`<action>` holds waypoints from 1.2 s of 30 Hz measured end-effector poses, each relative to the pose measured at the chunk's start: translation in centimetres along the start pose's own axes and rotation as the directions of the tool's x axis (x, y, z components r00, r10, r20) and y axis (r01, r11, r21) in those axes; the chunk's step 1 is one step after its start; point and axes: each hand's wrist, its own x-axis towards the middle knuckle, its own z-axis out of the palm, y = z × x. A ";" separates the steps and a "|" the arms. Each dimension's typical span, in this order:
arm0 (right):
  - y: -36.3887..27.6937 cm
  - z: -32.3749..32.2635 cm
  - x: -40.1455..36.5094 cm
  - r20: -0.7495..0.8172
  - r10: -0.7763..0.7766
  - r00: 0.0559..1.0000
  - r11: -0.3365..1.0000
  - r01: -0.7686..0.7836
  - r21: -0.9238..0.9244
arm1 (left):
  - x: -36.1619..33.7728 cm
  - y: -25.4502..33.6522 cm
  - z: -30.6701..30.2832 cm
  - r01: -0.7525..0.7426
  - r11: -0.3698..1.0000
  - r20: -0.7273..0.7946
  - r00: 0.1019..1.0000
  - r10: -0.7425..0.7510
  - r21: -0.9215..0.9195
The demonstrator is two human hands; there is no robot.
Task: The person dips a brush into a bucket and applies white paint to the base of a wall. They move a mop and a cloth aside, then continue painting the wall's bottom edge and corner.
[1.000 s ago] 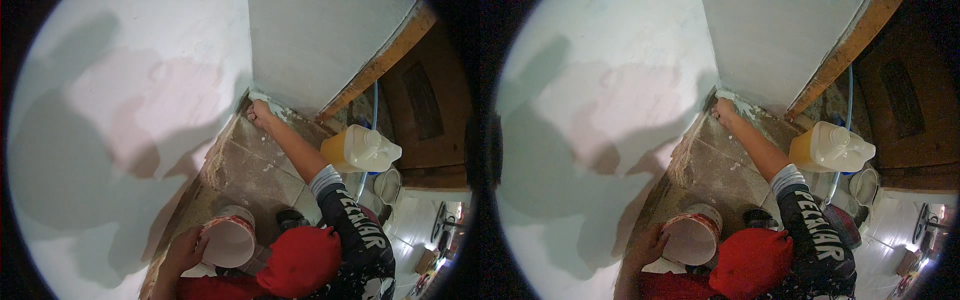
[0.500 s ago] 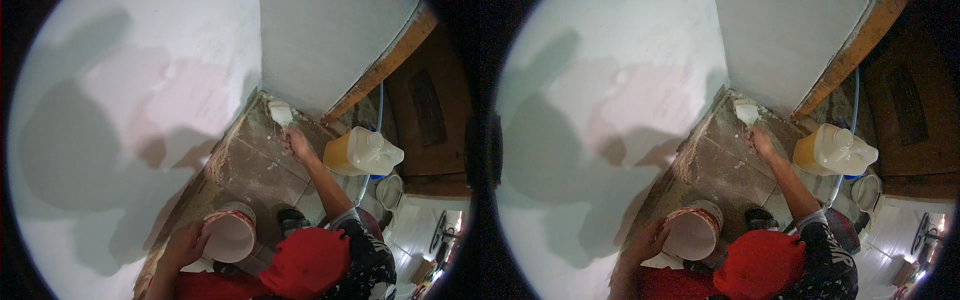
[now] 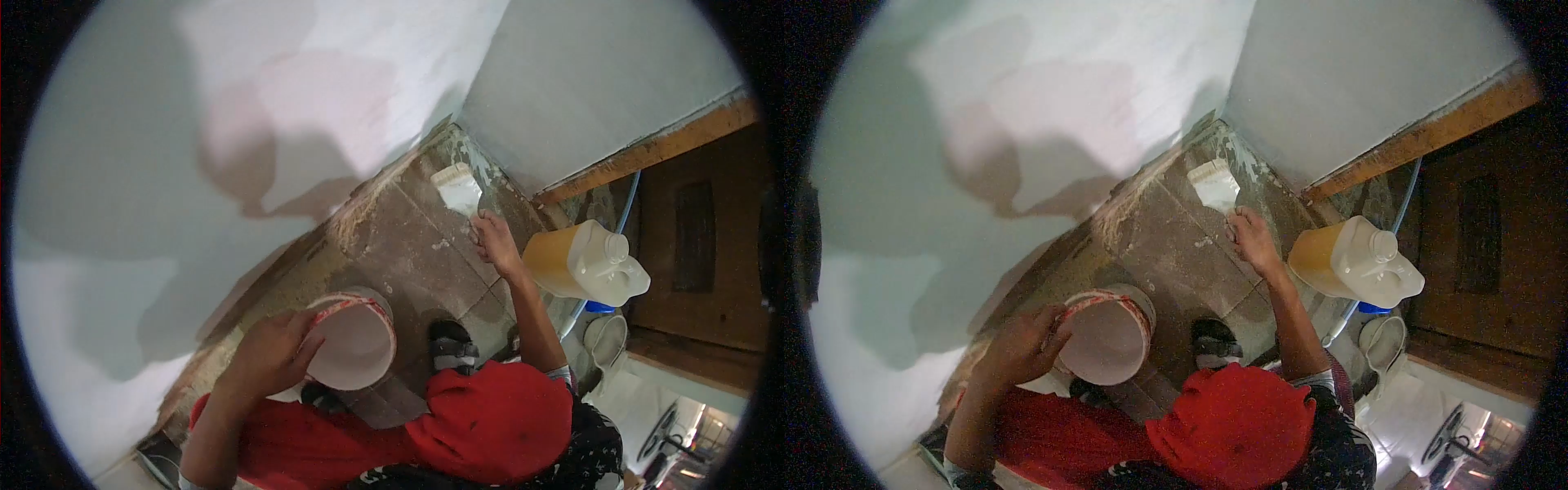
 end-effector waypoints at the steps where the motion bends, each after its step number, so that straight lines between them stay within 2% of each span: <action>1: -0.2 0.1 -0.3 -0.015 -0.032 0.999 0.999 0.031 -0.035 | -0.1 0.2 -0.2 0.048 0.999 0.032 0.998 -0.048 0.017; 3: -1.1 0.4 -0.9 0.009 -0.040 0.999 0.999 0.040 -0.018 | -0.4 0.1 -0.1 0.101 0.995 0.059 0.993 -0.103 0.023; 5: -2.0 0.6 -1.5 0.031 -0.050 0.998 0.999 0.050 0.007 | -0.8 -0.3 0.2 0.067 0.993 -0.039 0.997 -0.064 0.093; 7: -2.8 0.4 -2.3 0.115 -0.161 0.980 0.987 0.159 0.021 | -1.2 -1.2 0.5 0.072 0.992 -0.040 0.997 -0.069 0.104; 8: -3.7 0.6 -2.9 0.120 -0.156 0.980 0.988 0.155 0.016 | -1.3 -1.6 0.7 0.069 0.990 -0.039 0.997 -0.065 0.125; 10: -5.9 0.9 -4.5 0.247 -0.257 0.934 0.964 0.267 -0.007 | -1.5 -2.1 0.9 0.090 0.989 -0.030 0.996 -0.087 0.113; 11: -6.6 1.1 -4.9 0.249 -0.255 0.934 0.964 0.265 -0.009 | -1.5 -2.3 0.9 0.106 0.988 -0.020 0.994 -0.105 0.108; 13: -7.6 1.2 -5.7 0.404 -0.213 0.890 0.968 0.247 -0.034 | -1.7 -2.6 1.0 0.113 0.984 -0.012 0.994 -0.112 0.141; 14: -8.1 1.5 -6.1 0.407 -0.210 0.889 0.969 0.245 -0.036 | -1.8 -2.6 1.0 0.118 0.977 -0.005 0.993 -0.119 0.175; 16: -9.0 2.4 -6.7 0.507 -0.285 0.813 0.854 0.456 -0.250 | -1.8 -2.8 1.1 0.126 0.977 0.001 0.992 -0.128 0.169; 17: -9.4 2.8 -7.1 0.515 -0.278 0.811 0.857 0.452 -0.248 | -1.8 -2.9 1.1 0.132 0.977 0.010 0.991 -0.136 0.165; 18: -9.8 3.2 -7.4 0.578 -0.333 0.745 0.778 0.563 -0.277 | -1.8 -2.7 0.8 0.145 0.976 0.015 0.989 -0.149 0.161; 19: -10.2 3.7 -7.8 0.642 -0.374 0.670 0.689 0.664 -0.291 | -1.7 -2.4 0.3 0.171 0.967 0.090 0.978 -0.190 0.189; 20: -10.8 4.1 -8.2 0.656 -0.361 0.663 0.700 0.657 -0.280 | -1.5 -2.2 0.0 0.198 0.956 0.166 0.958 -0.236 0.216; 22: -12.1 5.2 -9.0 0.831 -0.235 0.504 0.538 0.780 -0.321 | -1.2 -2.5 0.2 0.213 0.959 0.176 0.953 -0.246 0.188; 23: -12.5 6.1 -9.7 0.850 -0.217 0.479 0.557 0.776 -0.295 | -1.3 -2.8 0.4 0.206 0.964 0.171 0.957 -0.235 0.169; 24: -12.8 7.0 -10.5 0.875 -0.168 0.455 0.463 0.820 -0.337 | -1.5 -3.0 0.5 0.244 0.957 0.183 0.945 -0.271 0.159; 25: -13.0 8.0 -11.1 0.893 -0.121 0.433 0.357 0.858 -0.368 | -1.5 -3.1 0.5 0.180 0.968 0.135 0.970 -0.204 0.174; 26: -13.0 9.1 -11.5 0.905 -0.111 0.410 0.370 0.863 -0.345 | -1.6 -3.2 0.6 0.110 0.975 0.087 0.988 -0.129 0.195; 27: -13.0 10.4 -12.0 0.903 0.023 0.429 0.255 0.871 -0.421 | -1.7 -3.3 0.7 0.132 0.973 0.091 0.984 -0.151 0.189; 28: -12.9 11.4 -12.4 0.876 0.150 0.459 0.124 0.870 -0.477 | -1.7 -3.3 0.8 0.097 0.980 0.055 0.993 -0.109 0.174; 29: -12.0 12.2 -12.4 0.880 0.155 0.449 0.127 0.874 -0.468 | -1.7 -3.2 0.9 0.057 0.985 0.016 0.998 -0.061 0.162; 31: -8.5 13.8 -11.8 0.919 0.061 0.388 0.013 0.921 -0.390 | -1.5 -2.8 0.8 0.085 0.985 0.027 0.996 -0.090 0.152; 32: -7.3 14.7 -11.9 0.923 0.063 0.379 0.012 0.925 -0.381 | -1.5 -2.6 0.8 0.105 0.983 0.037 0.993 -0.111 0.149; 34: -5.2 16.5 -12.2 0.926 0.151 0.347 -0.093 0.937 -0.336 | -1.4 -2.7 1.1 0.109 0.982 0.022 0.993 -0.114 0.153; 36: -3.3 17.9 -12.7 0.938 0.147 0.314 -0.133 0.946 -0.296 | -1.3 -2.8 1.5 0.112 0.981 0.008 0.993 -0.115 0.155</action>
